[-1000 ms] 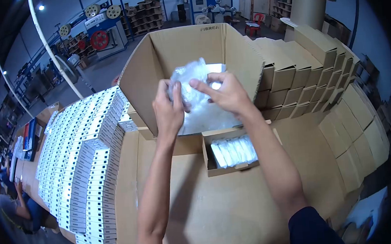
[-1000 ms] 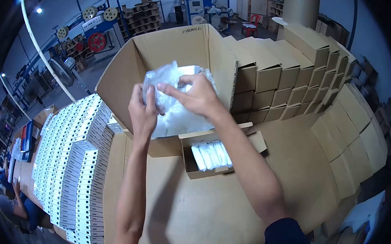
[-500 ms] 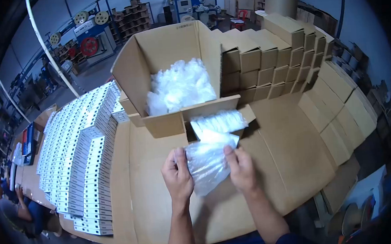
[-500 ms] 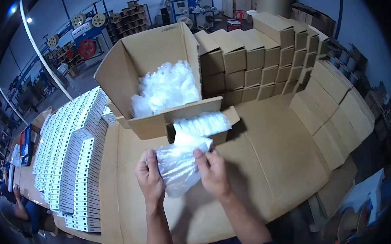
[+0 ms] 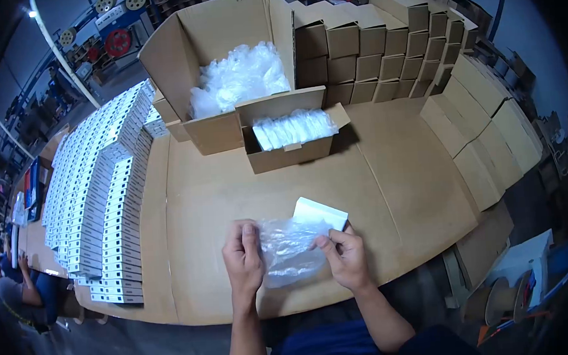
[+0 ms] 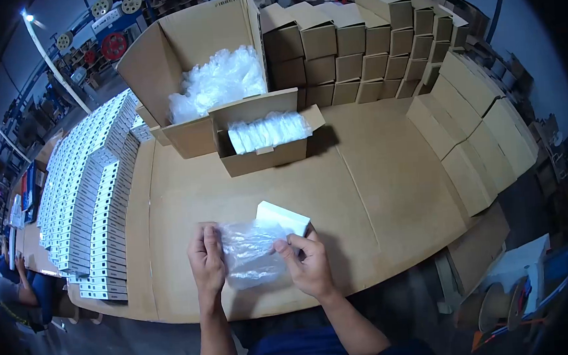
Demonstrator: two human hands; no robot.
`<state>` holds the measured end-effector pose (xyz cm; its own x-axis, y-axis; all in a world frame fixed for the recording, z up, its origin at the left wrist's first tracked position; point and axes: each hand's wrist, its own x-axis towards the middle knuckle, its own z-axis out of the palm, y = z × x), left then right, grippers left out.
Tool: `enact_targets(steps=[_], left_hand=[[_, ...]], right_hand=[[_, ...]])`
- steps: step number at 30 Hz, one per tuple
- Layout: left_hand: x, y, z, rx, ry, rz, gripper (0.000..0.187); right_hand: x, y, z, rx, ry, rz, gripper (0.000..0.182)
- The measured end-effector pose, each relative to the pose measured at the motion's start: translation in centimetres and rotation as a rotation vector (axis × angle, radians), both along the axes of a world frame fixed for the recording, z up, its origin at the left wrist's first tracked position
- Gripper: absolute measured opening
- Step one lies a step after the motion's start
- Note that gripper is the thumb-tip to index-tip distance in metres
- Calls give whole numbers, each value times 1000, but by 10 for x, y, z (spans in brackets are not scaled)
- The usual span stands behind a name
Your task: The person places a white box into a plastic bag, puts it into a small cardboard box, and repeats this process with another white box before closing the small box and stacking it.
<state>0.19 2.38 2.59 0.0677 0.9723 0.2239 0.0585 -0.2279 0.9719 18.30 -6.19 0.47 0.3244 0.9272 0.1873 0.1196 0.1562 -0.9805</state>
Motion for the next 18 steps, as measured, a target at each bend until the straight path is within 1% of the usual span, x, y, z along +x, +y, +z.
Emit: enact_targets(steps=[2,3,6,7,8,10,13,16,18], left_hand=[[11,-7,7,129,-11,236,19],[3,-12,15,347,279,312,13],[-1,-26,23,737,470,114,32],[3,-30,28,787,560,50,42],[10,-32,35,818,624,-7,40],[19,-36,37,793,704,-48,37],[23,-38,34,749,726,-128,33],[25,-38,27,700,644,-183,26],[26,-37,17,677,573,-222,22]], right_hand=[[-2,-7,3,27,-71,-57,20],[-3,-10,5,41,-108,-87,19],[-5,-18,10,41,-165,-133,19],[-4,-21,11,15,-171,-113,19],[-4,-22,10,54,-223,-120,19],[-3,-23,8,140,-330,-141,18],[1,-26,14,211,-447,-126,17],[2,-29,18,219,-485,-117,14],[3,-33,20,169,-509,-109,14]])
